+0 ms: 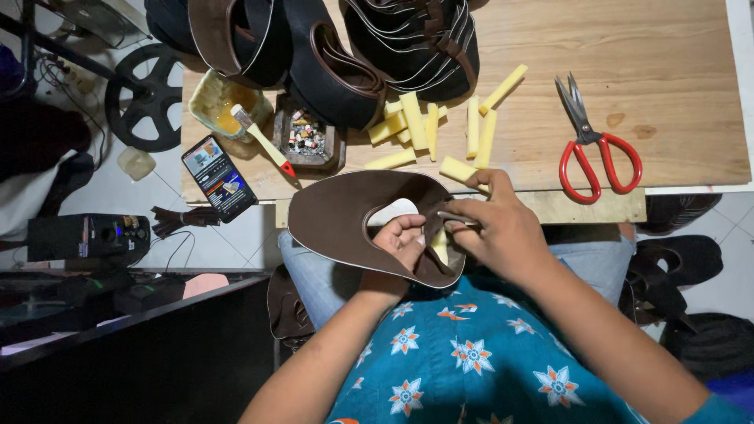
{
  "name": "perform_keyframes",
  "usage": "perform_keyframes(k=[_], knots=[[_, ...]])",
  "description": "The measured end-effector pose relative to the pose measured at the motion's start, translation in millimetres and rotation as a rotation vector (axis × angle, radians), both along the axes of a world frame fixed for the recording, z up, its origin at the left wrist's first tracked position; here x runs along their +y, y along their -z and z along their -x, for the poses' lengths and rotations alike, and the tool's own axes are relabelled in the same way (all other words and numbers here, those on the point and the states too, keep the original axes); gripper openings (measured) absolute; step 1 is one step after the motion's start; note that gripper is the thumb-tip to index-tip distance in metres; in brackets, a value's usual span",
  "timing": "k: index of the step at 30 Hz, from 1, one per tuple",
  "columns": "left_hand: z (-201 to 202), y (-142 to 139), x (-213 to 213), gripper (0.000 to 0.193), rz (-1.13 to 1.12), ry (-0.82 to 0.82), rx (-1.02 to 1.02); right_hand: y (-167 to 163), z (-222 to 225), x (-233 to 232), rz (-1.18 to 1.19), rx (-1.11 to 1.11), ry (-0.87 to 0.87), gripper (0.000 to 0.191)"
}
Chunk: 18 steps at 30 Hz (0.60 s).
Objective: The person sits at a workbench and trims the edge of a brown shoe upper with scissors, then works along the edge with a small hand tool. They turn the upper over while working, set it on a stack of finished uppers, and later pour liquid from a plastic jug into a small container of glue.
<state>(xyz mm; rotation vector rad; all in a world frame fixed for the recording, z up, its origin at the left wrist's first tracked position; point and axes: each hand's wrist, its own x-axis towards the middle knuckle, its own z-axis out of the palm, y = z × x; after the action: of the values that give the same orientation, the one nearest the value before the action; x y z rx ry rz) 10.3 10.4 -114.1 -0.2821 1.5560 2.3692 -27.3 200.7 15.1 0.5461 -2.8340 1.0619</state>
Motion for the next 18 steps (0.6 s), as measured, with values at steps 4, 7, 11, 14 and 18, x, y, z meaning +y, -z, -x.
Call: perform_keyframes(k=[4, 7, 11, 14, 18], knots=[[-3, -15, -2, 0.038, 0.012, 0.05, -0.048, 3, 6, -1, 0.103, -0.038, -0.028, 0.034], [-3, -29, -2, 0.037, -0.074, 0.098, -0.04, 6, 4, -3, 0.064, -0.058, -0.016, 0.03], [-3, -35, -2, 0.04, -0.036, 0.069, 0.003, 5, 2, -4, -0.039, -0.107, -0.037, 0.028], [-4, -32, 1, 0.042, 0.009, 0.057, -0.024, 5, 3, -3, -0.081, -0.156, -0.047, 0.019], [-4, -28, 9, 0.045, 0.019, 0.005, -0.011, 12, 3, -1, 0.022, -0.157, -0.068, 0.027]])
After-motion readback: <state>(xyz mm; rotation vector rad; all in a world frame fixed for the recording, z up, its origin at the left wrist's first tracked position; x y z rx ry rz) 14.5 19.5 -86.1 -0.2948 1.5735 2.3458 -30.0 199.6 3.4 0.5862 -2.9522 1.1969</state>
